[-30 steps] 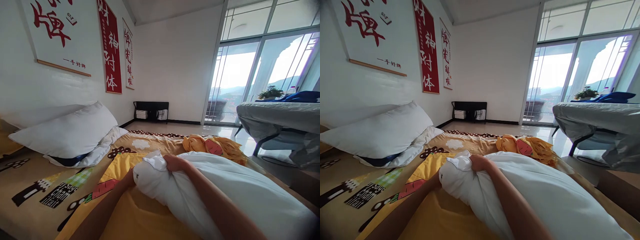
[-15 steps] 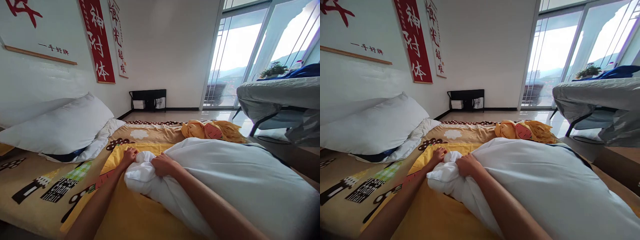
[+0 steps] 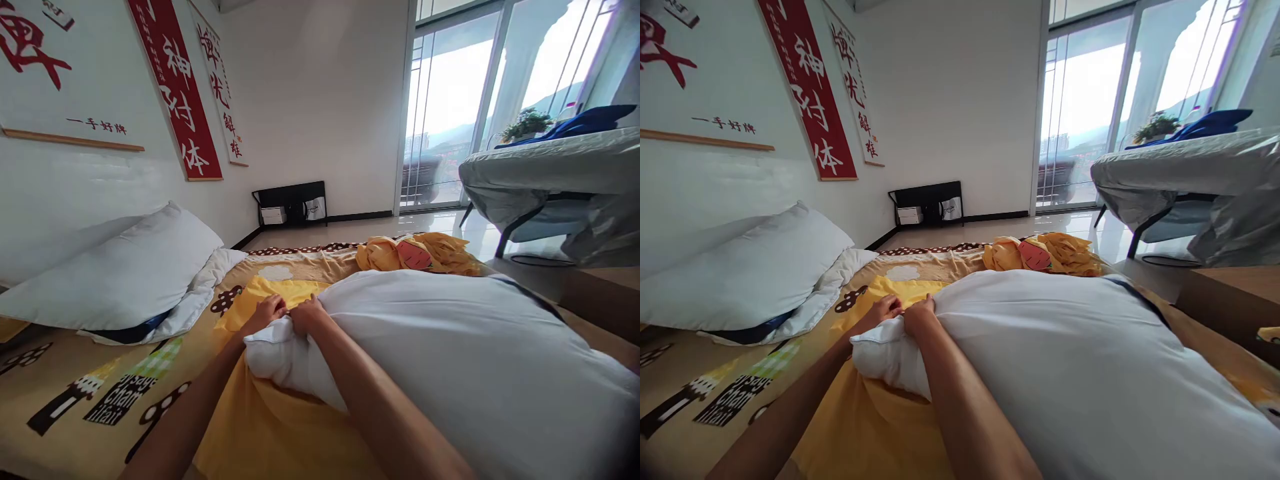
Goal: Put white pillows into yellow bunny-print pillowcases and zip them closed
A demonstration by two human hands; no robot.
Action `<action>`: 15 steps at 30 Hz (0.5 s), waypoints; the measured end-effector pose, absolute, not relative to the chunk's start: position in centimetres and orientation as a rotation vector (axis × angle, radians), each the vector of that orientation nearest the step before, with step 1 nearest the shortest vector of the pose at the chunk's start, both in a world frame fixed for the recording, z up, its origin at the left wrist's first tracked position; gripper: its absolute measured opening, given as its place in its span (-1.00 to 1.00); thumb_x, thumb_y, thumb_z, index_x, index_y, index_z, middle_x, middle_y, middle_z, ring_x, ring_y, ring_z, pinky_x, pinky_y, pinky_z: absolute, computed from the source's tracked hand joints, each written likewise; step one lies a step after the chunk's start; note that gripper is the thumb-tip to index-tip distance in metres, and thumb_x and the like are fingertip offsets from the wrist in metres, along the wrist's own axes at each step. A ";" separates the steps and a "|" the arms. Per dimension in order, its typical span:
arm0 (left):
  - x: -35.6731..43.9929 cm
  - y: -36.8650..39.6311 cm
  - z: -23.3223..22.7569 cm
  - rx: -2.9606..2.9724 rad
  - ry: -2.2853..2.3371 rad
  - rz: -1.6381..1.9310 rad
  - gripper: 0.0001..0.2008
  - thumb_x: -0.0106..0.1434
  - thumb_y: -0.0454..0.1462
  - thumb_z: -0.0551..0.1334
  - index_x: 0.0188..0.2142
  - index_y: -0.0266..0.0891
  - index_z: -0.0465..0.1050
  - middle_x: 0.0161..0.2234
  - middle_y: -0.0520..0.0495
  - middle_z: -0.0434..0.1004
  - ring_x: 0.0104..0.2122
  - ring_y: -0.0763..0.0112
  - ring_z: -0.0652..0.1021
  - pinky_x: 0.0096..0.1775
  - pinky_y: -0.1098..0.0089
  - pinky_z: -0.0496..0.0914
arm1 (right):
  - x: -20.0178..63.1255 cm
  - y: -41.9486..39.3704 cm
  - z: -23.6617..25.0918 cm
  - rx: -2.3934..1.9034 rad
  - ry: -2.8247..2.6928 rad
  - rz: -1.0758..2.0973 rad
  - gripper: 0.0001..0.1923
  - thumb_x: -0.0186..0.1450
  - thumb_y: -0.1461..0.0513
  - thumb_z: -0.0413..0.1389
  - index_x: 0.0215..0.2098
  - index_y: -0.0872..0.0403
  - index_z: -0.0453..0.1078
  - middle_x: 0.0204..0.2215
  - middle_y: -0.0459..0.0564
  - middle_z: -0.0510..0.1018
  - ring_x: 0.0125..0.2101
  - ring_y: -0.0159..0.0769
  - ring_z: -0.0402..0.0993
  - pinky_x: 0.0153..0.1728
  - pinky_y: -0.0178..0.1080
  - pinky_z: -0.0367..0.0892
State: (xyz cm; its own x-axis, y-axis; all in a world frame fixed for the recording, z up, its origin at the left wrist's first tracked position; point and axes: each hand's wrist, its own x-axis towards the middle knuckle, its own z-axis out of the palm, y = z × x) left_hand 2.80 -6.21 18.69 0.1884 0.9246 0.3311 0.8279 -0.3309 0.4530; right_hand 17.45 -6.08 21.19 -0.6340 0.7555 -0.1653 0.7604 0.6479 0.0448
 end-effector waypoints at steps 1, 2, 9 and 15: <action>3.2 -6.3 18.8 2.291 1.709 0.814 -0.92 0.13 -0.27 0.15 -0.46 -0.21 0.33 -0.37 -0.06 0.48 -0.31 0.32 0.47 -0.20 0.34 0.32 | 17.5 -5.7 21.3 1.298 2.672 -0.052 -0.53 0.10 0.26 0.18 -0.01 0.20 0.44 -0.01 0.32 0.51 0.08 0.08 0.37 0.13 0.17 0.05; 3.5 -6.3 18.9 2.293 1.721 0.804 -0.93 0.12 -0.27 0.15 -0.47 -0.21 0.33 -0.38 -0.06 0.49 -0.31 0.30 0.47 -0.19 0.30 0.31 | 17.5 -5.4 21.4 1.340 2.656 -0.056 -0.53 0.10 0.24 0.19 -0.01 0.21 0.45 0.00 0.35 0.50 0.09 0.10 0.36 0.14 0.18 0.04; 1.6 -9.9 18.5 2.191 1.855 1.185 -0.80 0.18 -0.22 0.04 -0.26 -0.23 0.35 -0.20 -0.18 0.48 -0.15 0.25 0.47 -0.06 0.24 0.32 | 19.0 -6.3 20.8 1.502 2.781 0.053 -0.45 0.20 0.29 0.07 0.17 0.24 0.28 0.15 0.40 0.31 0.18 0.07 0.19 0.18 0.15 -0.07; -0.5 -17.3 15.2 1.940 1.754 1.304 -0.73 0.09 -0.12 0.05 -0.35 -0.21 0.40 -0.36 -0.10 0.53 -0.36 0.26 0.50 -0.30 0.30 0.40 | 19.7 -8.8 22.5 1.302 2.988 0.298 -0.33 0.20 0.27 0.10 0.26 0.28 0.14 0.26 0.38 0.13 0.29 0.07 -0.08 0.26 0.05 -0.17</action>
State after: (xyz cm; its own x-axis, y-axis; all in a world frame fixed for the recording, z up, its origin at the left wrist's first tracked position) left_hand -0.55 -17.31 15.24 -0.1053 0.8845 0.4544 0.6903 -0.2639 0.6737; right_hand 19.72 -8.84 22.49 -0.6762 0.7113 0.1920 0.7352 0.6683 0.1135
